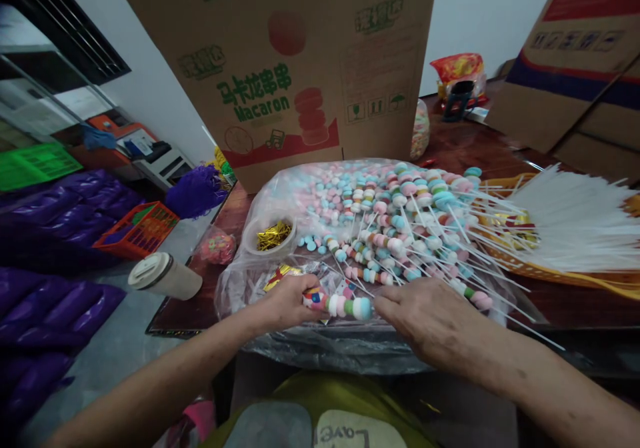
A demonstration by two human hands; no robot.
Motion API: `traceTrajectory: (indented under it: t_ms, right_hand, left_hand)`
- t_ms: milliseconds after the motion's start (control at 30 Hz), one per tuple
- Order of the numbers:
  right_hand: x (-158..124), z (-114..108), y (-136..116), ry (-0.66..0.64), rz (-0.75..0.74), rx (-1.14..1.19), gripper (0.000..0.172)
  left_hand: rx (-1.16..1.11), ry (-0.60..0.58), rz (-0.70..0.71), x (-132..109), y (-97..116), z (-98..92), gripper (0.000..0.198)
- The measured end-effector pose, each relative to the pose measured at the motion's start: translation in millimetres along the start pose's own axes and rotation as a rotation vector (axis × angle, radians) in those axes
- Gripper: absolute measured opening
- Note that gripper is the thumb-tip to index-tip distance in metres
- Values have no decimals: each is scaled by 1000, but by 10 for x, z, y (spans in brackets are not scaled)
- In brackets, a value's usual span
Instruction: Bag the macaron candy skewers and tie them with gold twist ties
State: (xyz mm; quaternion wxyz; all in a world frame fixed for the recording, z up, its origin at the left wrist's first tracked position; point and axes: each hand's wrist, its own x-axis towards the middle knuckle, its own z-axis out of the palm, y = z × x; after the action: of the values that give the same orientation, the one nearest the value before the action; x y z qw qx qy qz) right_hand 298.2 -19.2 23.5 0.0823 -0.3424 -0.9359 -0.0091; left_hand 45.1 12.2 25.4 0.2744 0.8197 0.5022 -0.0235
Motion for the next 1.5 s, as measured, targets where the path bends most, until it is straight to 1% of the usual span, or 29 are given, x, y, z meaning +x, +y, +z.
traceTrajectory:
  t_ms: [67, 133, 167, 200, 300, 333, 367, 400, 467, 567, 633, 667, 700, 733, 833, 900, 933, 967, 1000, 1100, 1167, 1200, 1267, 1300, 1333, 1400, 1433, 1467, 1500]
  right_hand:
    - [4, -39, -20, 68, -61, -28, 23]
    - [39, -95, -29, 170, -121, -88, 21]
    - [64, -125, -23, 217, -162, -126, 19]
    - [89, -154, -10, 254, -205, -163, 16]
    - [135, -198, 56, 268, -288, -228, 12]
    - [135, -188, 73, 251, -290, -216, 12]
    - [127, -161, 80, 231, -284, -192, 12]
    - [113, -120, 75, 212, -281, -163, 13]
    - [79, -5, 29, 171, -270, -89, 13]
    - [43, 184, -74, 157, -222, 14, 15]
    - [33, 270, -108, 200, -158, 30, 17]
    - [29, 293, -108, 235, -137, 14, 18]
    - [27, 303, -101, 260, -125, -7, 19]
    - [25, 298, -89, 277, -128, -25, 20]
    - [43, 225, -76, 293, -196, -70, 22]
    - [81, 160, -103, 295, -240, -97, 19]
    - [106, 134, -124, 292, -254, -107, 17]
    - [133, 116, -144, 283, -261, -113, 15]
    - [158, 109, -161, 269, -262, -117, 14]
    - [203, 150, -159, 214, -249, -101, 14]
    - [190, 211, -112, 199, -228, -80, 17]
    - [170, 242, -81, 196, -212, -75, 18]
    - [114, 288, -18, 203, -167, -82, 20]
    - [84, 300, 5, 210, -146, -92, 22]
    - [55, 303, 22, 224, -130, -104, 23]
    - [12, 282, 31, 269, -124, -128, 24]
    - [-1, 261, 28, 293, -132, -140, 23]
    - [-10, 236, 22, 312, -145, -157, 22]
    - [-16, 209, 16, 326, -163, -179, 21]
  left_hand:
    - [-21, -67, 52, -3, 39, -60, 33]
    - [-92, -160, 107, 5, 101, -80, 34]
    - [-171, -235, 123, 12, 133, -76, 35]
    - [-279, -338, 125, 19, 161, -63, 35]
    - [-650, -717, 47, 37, 201, -1, 46]
    - [-746, -794, 3, 44, 199, 20, 51]
    - [-816, -823, -34, 52, 192, 39, 56]
    - [-854, -810, -59, 64, 181, 54, 60]
    - [-817, -757, -67, 98, 162, 68, 59]
    - [-529, -697, 14, 163, 158, 32, 49]
    - [-348, -605, 107, 198, 155, -33, 46]
    - [-330, -590, 142, 210, 144, -73, 46]
    - [-371, -610, 159, 219, 125, -110, 47]
    - [-456, -659, 154, 224, 100, -140, 48]
    - [-721, -859, 46, 222, 25, -136, 55]
    - [-742, -932, 0, 212, 23, -50, 55]
    - [-696, -935, -17, 206, 42, 8, 52]
    - [-627, -901, -34, 201, 73, 68, 50]
    - [-543, -825, -50, 197, 111, 124, 46]
    - [-283, -528, -77, 207, 201, 215, 35]
    - [-247, -412, -16, 230, 177, 178, 37]
    - [-303, -393, 31, 242, 128, 131, 45]
    - [-524, -443, 122, 253, -28, 10, 74]
    - [-632, -511, 138, 247, -123, -47, 83]
    - [-697, -607, 128, 233, -217, -93, 84]
    - [-752, -825, 74, 185, -369, -132, 74]
    - [-759, -909, 44, 156, -416, -129, 68]
    - [-762, -959, 22, 128, -441, -115, 63]
    - [-754, -975, 9, 102, -447, -99, 58]
